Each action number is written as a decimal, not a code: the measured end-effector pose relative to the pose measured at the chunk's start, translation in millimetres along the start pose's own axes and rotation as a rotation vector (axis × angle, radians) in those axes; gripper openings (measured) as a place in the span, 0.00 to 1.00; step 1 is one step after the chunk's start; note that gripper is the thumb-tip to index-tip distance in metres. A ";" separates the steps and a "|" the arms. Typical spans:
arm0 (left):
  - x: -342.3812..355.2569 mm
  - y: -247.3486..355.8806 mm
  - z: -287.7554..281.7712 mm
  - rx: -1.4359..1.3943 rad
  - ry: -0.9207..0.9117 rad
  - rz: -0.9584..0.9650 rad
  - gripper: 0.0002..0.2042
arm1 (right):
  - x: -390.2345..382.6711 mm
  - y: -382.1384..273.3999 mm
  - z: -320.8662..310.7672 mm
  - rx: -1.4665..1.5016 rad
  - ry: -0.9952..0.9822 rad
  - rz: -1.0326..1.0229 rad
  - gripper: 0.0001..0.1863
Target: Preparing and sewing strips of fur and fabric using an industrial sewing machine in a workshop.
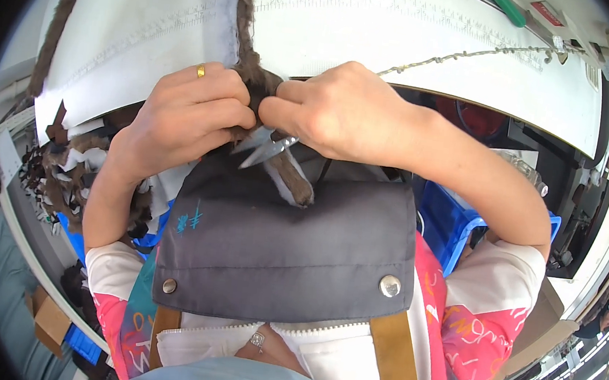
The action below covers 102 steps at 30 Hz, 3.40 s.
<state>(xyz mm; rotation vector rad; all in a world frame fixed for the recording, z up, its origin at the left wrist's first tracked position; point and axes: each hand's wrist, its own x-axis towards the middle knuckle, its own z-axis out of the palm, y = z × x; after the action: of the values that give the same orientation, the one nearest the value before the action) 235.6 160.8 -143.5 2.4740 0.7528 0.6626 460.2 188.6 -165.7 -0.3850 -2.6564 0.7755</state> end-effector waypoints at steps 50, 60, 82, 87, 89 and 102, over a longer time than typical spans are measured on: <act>32.1 13.8 44.4 -1.888 0.681 -0.812 0.21 | -9.8 -38.4 13.0 0.597 0.568 0.507 0.06; 33.2 0.9 47.6 -1.640 0.888 -0.635 0.15 | -29.6 -25.5 21.0 0.294 0.567 0.199 0.05; 21.7 -25.0 -14.2 -1.849 0.950 -0.177 0.13 | -47.8 -36.7 1.6 1.007 0.441 0.597 0.36; 7.5 -40.9 -36.3 -1.466 1.047 -0.192 0.12 | -66.4 -50.1 37.0 0.558 0.392 0.591 0.17; -2.2 -49.7 -41.2 -1.399 1.094 -0.191 0.11 | -83.9 -50.3 49.2 0.341 0.448 0.458 0.16; 1.5 -35.6 -38.7 -1.537 1.064 -0.125 0.13 | -79.2 -54.4 12.2 0.108 0.466 0.688 0.10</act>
<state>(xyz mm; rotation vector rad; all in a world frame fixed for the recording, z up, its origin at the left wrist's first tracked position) 201.3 199.2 -132.8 0.5838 0.3638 1.6635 518.1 111.0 -164.6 -1.3089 -2.0230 0.8710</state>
